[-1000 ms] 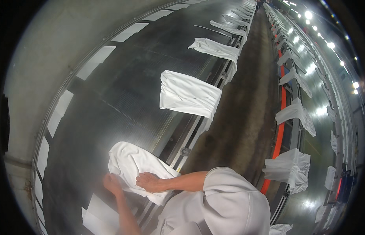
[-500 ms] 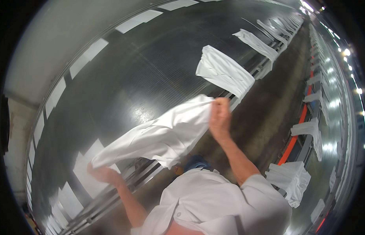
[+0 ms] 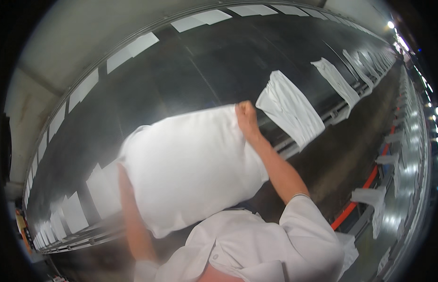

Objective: The person repeatedly picks up white fabric pieces from a conveyor belt, unfolds them, and folds them into smaller rectangles. The folded items are placed back on the belt as the process continues.

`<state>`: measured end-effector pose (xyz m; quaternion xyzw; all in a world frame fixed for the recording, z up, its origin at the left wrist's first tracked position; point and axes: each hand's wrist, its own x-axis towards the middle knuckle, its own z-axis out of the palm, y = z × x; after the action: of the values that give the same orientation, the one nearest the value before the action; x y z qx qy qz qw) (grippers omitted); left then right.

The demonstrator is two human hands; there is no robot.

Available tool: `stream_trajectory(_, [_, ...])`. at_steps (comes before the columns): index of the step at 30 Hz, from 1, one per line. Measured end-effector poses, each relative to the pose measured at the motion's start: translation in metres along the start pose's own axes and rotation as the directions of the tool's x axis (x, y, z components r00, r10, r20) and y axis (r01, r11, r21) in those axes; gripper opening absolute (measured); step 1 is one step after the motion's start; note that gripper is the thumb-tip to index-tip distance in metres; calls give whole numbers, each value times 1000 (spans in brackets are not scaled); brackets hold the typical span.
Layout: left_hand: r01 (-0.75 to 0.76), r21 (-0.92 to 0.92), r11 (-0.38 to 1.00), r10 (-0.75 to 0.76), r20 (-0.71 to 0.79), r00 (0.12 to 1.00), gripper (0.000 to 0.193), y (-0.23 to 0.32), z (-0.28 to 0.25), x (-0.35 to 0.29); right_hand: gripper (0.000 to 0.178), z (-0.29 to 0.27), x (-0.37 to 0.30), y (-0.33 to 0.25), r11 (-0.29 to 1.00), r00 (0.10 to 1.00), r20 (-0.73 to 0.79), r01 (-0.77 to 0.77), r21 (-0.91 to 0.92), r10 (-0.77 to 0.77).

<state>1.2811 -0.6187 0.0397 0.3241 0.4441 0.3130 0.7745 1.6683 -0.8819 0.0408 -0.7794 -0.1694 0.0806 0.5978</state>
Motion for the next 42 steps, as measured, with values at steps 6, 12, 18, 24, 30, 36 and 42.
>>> stream_trajectory(6, [289,40,956,-290,31,956,70,-81,-15,-35,28,-15,-25,73,824,784,346,-564,52,515])
stream_trajectory(12, [247,312,918,-223,-110,969,40,-69,-31,-56,37,-43,-6,56,766,542,598,-609,-204,590])
stream_trajectory(18, [203,203,958,-181,-121,976,35,-62,-34,-52,37,-38,7,47,666,537,646,-744,60,542])
stream_trajectory(24, [96,133,986,-71,-180,981,33,-46,-24,-43,32,-36,-12,25,665,707,538,-675,319,459])
stream_trajectory(30, [-126,125,984,155,-261,953,29,-1,-25,-53,14,-58,-34,-31,709,850,383,-517,480,361])
stream_trajectory(36, [-194,49,980,200,-214,956,27,37,-27,-42,14,-42,-14,-46,681,885,308,-466,565,350])
stream_trajectory(42, [-291,55,955,296,-145,944,32,51,-25,35,15,18,46,-23,592,929,296,-370,716,223])
